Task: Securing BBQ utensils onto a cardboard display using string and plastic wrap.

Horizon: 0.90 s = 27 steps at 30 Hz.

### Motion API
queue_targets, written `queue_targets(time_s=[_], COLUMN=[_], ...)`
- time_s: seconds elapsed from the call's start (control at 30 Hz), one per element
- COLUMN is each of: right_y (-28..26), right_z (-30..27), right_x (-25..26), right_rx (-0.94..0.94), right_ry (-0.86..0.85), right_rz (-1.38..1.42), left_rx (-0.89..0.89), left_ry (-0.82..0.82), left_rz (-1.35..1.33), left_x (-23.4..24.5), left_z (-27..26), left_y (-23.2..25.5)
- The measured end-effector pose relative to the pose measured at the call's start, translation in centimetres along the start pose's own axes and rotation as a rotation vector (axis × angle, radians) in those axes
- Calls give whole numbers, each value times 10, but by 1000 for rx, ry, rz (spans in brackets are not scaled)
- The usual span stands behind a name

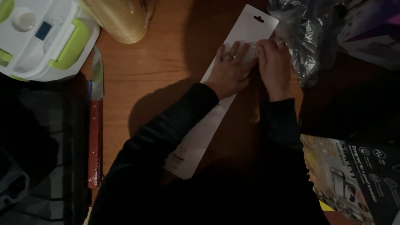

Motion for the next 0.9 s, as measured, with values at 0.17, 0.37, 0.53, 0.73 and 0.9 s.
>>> queue_targets(time_s=[0.17, 0.37, 0.53, 0.73, 0.9], right_y=[-9, -33, -7, 1, 20], right_z=[9, 18, 20, 21, 17], right_x=[29, 56, 40, 28, 16], right_rx=[5, 178, 323, 448, 545], right_ry=[-125, -163, -194, -238, -303], right_rz=[94, -120, -264, -346, -486], left_rx=[-12, 26, 2, 47, 37], left_ry=[41, 5, 44, -8, 66], left_rz=[-16, -10, -40, -44, -124], left_x=[-4, -5, -11, -9, -6], left_z=[-2, -1, 0, 0, -3], left_y=[0, 1, -3, -1, -2])
Point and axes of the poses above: each hand's wrist, its own z-axis towards the middle knuckle, its own x-axis out of the back of the hand, y = z × x, the point moved 1 cm from there along z, towards the middle knuckle, and after that the axes turned 7 degrees about x, right-handed, at the moved point
